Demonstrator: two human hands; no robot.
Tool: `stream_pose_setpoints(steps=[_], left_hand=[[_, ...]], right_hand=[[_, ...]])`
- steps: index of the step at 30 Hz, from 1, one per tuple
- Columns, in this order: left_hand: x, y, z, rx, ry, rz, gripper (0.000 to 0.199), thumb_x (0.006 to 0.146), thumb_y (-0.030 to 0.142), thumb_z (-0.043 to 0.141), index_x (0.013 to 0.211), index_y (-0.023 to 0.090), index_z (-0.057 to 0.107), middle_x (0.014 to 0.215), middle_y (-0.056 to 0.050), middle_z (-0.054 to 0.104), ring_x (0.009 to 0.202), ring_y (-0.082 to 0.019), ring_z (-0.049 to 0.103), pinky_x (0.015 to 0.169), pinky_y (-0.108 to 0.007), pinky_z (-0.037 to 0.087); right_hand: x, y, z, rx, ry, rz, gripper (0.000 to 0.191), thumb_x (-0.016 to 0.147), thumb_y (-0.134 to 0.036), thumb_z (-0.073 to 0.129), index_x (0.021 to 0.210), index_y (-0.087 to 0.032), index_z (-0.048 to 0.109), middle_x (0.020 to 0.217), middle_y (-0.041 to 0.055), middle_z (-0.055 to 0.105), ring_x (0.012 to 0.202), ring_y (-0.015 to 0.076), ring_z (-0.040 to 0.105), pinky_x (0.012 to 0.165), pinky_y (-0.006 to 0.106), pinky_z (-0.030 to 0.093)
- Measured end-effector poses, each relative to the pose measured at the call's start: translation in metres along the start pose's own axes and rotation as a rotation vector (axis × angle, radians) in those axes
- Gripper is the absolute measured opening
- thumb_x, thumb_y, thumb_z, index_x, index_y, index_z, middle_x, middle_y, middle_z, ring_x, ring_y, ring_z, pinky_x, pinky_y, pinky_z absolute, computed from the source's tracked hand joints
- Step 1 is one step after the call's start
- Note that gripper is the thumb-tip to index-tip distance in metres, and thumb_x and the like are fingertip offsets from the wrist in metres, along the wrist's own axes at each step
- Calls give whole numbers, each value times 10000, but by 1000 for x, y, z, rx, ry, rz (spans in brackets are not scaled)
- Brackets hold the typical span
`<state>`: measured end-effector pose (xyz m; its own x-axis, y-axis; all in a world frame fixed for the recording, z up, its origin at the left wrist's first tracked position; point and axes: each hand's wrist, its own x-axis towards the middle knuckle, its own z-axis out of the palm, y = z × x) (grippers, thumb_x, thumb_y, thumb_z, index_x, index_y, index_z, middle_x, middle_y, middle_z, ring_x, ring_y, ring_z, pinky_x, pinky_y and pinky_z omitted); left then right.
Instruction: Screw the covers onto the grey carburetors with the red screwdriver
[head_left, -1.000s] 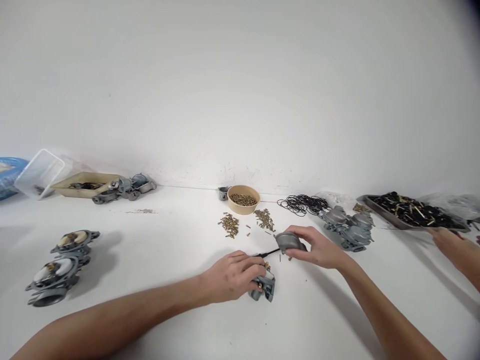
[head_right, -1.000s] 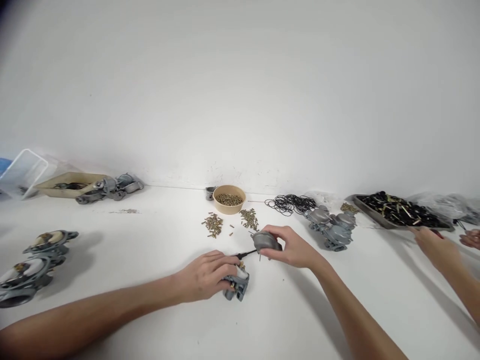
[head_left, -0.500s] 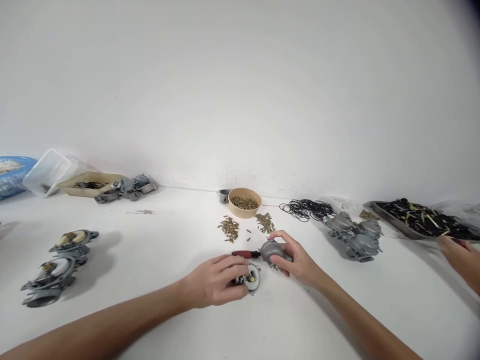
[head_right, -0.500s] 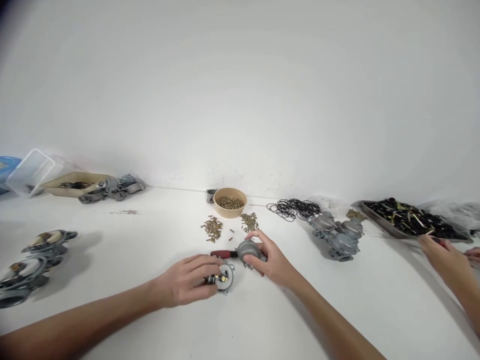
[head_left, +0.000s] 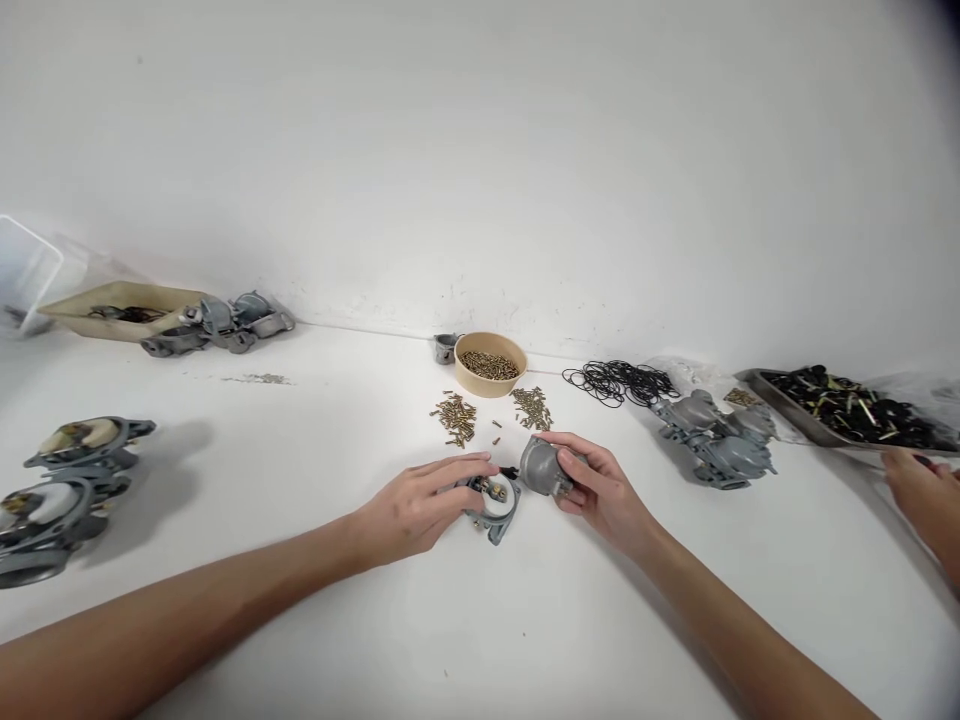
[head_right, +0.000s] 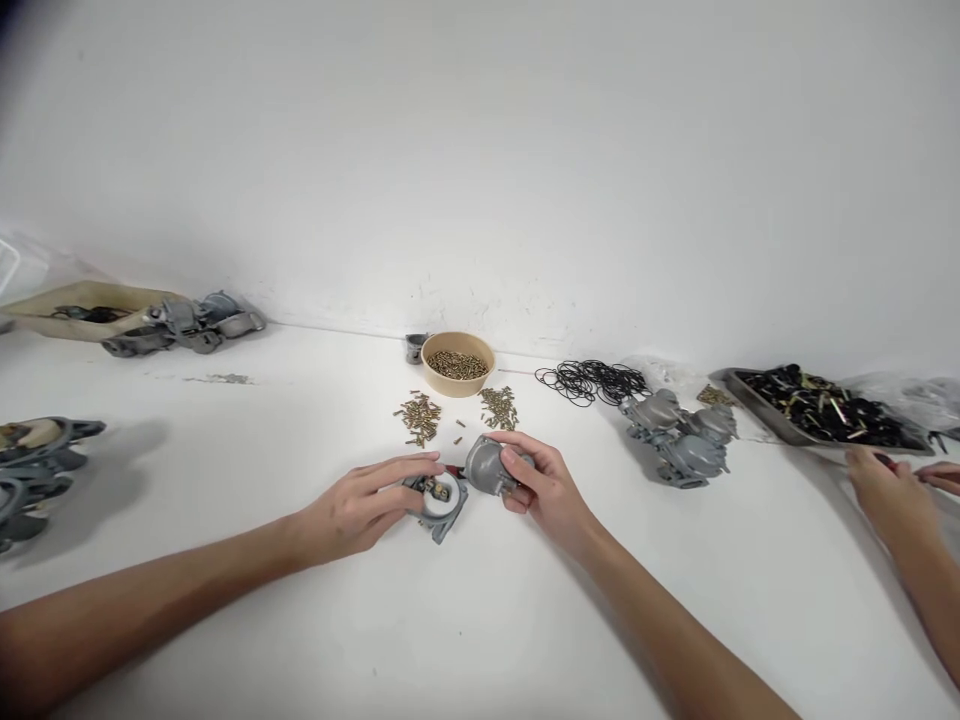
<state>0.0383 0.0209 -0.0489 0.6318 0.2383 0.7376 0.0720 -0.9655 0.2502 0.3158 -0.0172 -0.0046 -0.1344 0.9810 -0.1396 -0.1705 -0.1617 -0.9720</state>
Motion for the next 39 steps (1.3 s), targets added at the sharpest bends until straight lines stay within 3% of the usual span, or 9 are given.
stream_pose_setpoints(steps=[3,8,14,19,23,26,30,36,39], left_hand=[[0,0,0,24,4,-28,284,925,-82,519,1026,153,643,1402,-180,618,1350,-275,597,1078,-386,580],[-3,-3,1,132,57,-90,339,888,-96,547,995,201,670,1183,-112,699,1062,-242,699,891,-399,615],[-7,-12,3,-208,8,-102,292,958,-64,494,1076,161,639,1308,-149,694,1225,-206,690,994,-283,616],[-4,-8,3,-198,-21,-121,252,971,-21,518,1067,179,637,1331,-137,694,1208,-201,707,994,-253,611],[-8,-6,5,-208,-3,-258,331,946,35,586,1221,218,566,1241,-92,736,1104,-201,760,945,-265,641],[-12,-6,7,-247,3,-361,419,945,87,621,1313,249,502,1221,-63,728,1038,-193,784,905,-268,658],[-12,-4,5,-331,-15,-394,423,968,98,603,1341,269,498,1257,-51,701,1070,-173,773,927,-249,648],[-8,-4,2,-434,-48,-436,387,970,115,600,1327,247,529,1311,-82,663,1156,-185,712,946,-282,649],[-7,-5,4,-431,-71,-449,376,961,120,606,1310,240,537,1290,-86,666,1127,-191,708,900,-283,653]], right_hand=[[-1,0,-2,37,-43,44,446,877,-506,767,1175,-181,697,580,-69,434,449,32,247,441,209,224],[-6,0,3,30,-75,48,337,938,-525,689,1088,-233,613,586,-75,488,402,21,242,404,180,242],[-8,-8,18,50,-55,42,330,903,-491,746,979,-224,567,698,-56,540,464,26,319,441,173,289],[-8,-10,32,19,-145,92,319,935,-495,708,926,-207,571,861,-23,632,428,0,392,415,171,315],[-10,-6,35,-103,-191,105,314,943,-490,698,931,-194,593,1181,44,651,435,-4,506,400,182,357],[-11,-3,35,-154,-228,40,277,956,-467,690,1025,-205,626,1021,22,670,458,20,537,449,199,427],[-11,-3,34,-203,-295,-36,342,922,-407,743,1180,-221,618,860,-7,634,535,63,572,523,221,485],[-14,3,28,-410,-343,-163,588,800,-321,861,1318,-287,585,1309,92,586,937,173,647,751,295,581],[-16,4,30,-555,-318,-238,623,797,-287,857,1354,-299,576,1355,103,559,1047,213,628,786,305,584]])
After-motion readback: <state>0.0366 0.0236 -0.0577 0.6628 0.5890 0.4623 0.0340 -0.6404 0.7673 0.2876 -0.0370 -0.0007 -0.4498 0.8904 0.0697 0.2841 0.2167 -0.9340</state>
